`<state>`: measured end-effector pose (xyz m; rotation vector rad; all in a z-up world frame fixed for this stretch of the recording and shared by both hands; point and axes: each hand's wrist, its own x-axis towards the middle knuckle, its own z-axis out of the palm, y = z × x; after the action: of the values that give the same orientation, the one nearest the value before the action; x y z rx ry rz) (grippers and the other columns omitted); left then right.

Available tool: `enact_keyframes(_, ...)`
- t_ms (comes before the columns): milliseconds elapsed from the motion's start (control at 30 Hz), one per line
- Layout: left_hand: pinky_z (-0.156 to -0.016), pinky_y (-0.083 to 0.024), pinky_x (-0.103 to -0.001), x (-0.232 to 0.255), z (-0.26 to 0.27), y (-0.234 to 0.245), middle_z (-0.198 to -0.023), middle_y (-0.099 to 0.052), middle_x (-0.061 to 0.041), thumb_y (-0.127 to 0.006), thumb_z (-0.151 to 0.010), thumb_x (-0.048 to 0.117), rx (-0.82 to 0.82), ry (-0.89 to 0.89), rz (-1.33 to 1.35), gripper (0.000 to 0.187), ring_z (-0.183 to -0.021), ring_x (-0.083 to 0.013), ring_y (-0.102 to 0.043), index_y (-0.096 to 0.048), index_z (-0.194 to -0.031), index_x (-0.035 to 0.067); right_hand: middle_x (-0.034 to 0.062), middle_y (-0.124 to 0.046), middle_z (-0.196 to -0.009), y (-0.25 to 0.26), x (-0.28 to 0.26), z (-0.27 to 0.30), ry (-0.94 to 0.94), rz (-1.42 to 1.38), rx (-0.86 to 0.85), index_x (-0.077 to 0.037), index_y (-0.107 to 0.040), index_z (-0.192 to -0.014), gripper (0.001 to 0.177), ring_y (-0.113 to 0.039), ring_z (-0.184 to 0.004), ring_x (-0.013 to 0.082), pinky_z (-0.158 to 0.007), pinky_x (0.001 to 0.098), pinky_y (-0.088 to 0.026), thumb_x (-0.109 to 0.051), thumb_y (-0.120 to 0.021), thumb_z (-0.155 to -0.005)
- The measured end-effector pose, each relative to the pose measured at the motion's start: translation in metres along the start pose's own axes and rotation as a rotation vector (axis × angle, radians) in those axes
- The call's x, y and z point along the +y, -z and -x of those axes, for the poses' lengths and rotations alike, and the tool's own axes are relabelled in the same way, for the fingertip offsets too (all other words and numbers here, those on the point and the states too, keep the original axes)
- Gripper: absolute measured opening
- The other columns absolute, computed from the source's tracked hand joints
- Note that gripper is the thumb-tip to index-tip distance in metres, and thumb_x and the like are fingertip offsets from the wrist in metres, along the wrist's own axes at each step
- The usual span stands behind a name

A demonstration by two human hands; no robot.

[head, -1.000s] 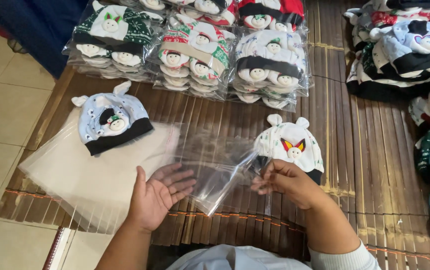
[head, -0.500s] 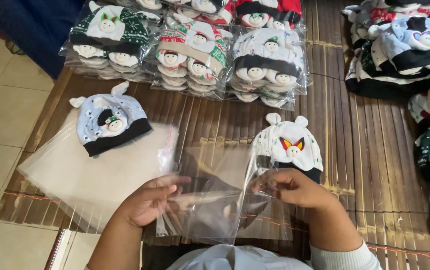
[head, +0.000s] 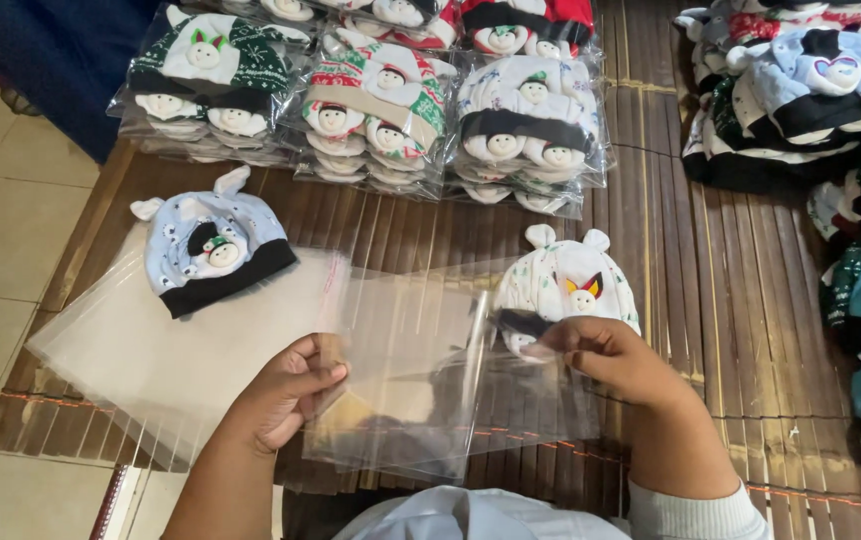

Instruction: Packaging baby hats into individual plastic bags

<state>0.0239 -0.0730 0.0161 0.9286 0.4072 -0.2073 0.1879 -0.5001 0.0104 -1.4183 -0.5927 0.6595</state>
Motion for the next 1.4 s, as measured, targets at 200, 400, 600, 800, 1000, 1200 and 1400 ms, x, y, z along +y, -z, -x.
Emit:
enact_keyframes(200, -0.063, -0.052, -0.021, 0.008, -0.001, 0.017, -0.079, -0.060, -0.005, -0.072, -0.083, -0.010, 0.099, -0.009, -0.063, 0.041, -0.066, -0.0114, -0.062, -0.065, -0.124, -0.006, 0.0072, -0.060, -0.078, 0.020, 0.001, 0.007, 0.011, -0.027, 0.097, -0.003, -0.055, -0.072, 0.018, -0.061, -0.073, 0.0180, -0.083, 0.0380, -0.064, 0.013, -0.050, -0.079)
enact_keyframes(400, -0.090, -0.049, -0.031, 0.061, 0.022, 0.020, -0.108, -0.065, -0.022, -0.065, -0.089, -0.011, 0.448, -0.039, -0.404, 0.040, -0.095, -0.0242, -0.060, -0.065, -0.129, -0.007, 0.0243, -0.079, -0.089, 0.048, 0.000, 0.024, -0.039, -0.163, 0.229, -0.002, -0.059, -0.083, 0.020, -0.079, -0.082, 0.0351, -0.065, 0.0353, -0.061, -0.002, -0.049, -0.100)
enact_keyframes(600, -0.082, -0.050, -0.038, 0.096, 0.025, 0.081, -0.107, -0.073, -0.021, -0.072, -0.089, -0.003, 0.640, -0.026, -0.906, 0.047, -0.090, -0.0289, -0.066, -0.065, -0.134, 0.001, 0.0293, -0.072, -0.087, 0.072, 0.005, 0.039, -0.206, -0.171, 0.455, 0.003, -0.056, -0.089, 0.009, -0.067, -0.062, 0.0372, -0.054, 0.0443, -0.058, 0.006, -0.048, -0.091)
enact_keyframes(800, -0.091, -0.050, -0.049, 0.117, 0.037, 0.042, -0.115, -0.071, -0.012, -0.067, -0.100, 0.009, 0.870, 0.114, -1.264, 0.042, -0.106, -0.0289, -0.066, -0.059, -0.141, 0.011, 0.0162, -0.071, -0.075, 0.033, -0.047, 0.019, -0.458, 0.665, 0.777, 0.004, -0.071, -0.096, 0.017, -0.060, -0.061, 0.0223, -0.053, 0.0322, -0.045, -0.012, -0.066, -0.101)
enact_keyframes(1000, -0.078, -0.049, -0.038, 0.103, 0.035, 0.077, -0.101, -0.066, -0.011, -0.060, -0.092, -0.001, 0.747, -0.322, -1.281, 0.040, -0.084, -0.0248, -0.061, -0.066, -0.131, 0.006, 0.0239, -0.067, -0.116, -0.026, -0.080, -0.011, 0.088, 1.562, 0.862, 0.003, -0.065, -0.124, 0.040, -0.065, -0.106, 0.0401, -0.087, 0.0461, -0.056, -0.029, -0.075, -0.100)
enact_keyframes(1200, -0.096, -0.055, -0.050, 0.082, 0.018, 0.112, -0.109, -0.067, -0.014, -0.060, -0.098, 0.013, 0.862, -0.295, -1.455, 0.031, -0.108, -0.0367, -0.070, -0.067, -0.128, 0.012, 0.0156, -0.066, -0.105, -0.125, -0.093, -0.106, 0.415, 1.522, 0.298, -0.016, -0.063, -0.130, 0.057, -0.068, -0.096, 0.0396, -0.072, 0.0493, -0.059, -0.040, -0.077, -0.080)
enact_keyframes(1400, -0.098, -0.056, -0.054, 0.066, 0.019, 0.090, -0.112, -0.062, -0.014, -0.056, -0.098, 0.012, 0.924, -0.357, -1.528, 0.031, -0.108, -0.0397, -0.069, -0.062, -0.129, 0.011, 0.0284, -0.058, -0.134, -0.191, -0.056, -0.208, 0.322, 1.298, -0.139, -0.023, -0.047, -0.148, 0.048, -0.057, -0.127, 0.0514, -0.088, 0.0623, -0.055, -0.028, -0.057, -0.101)
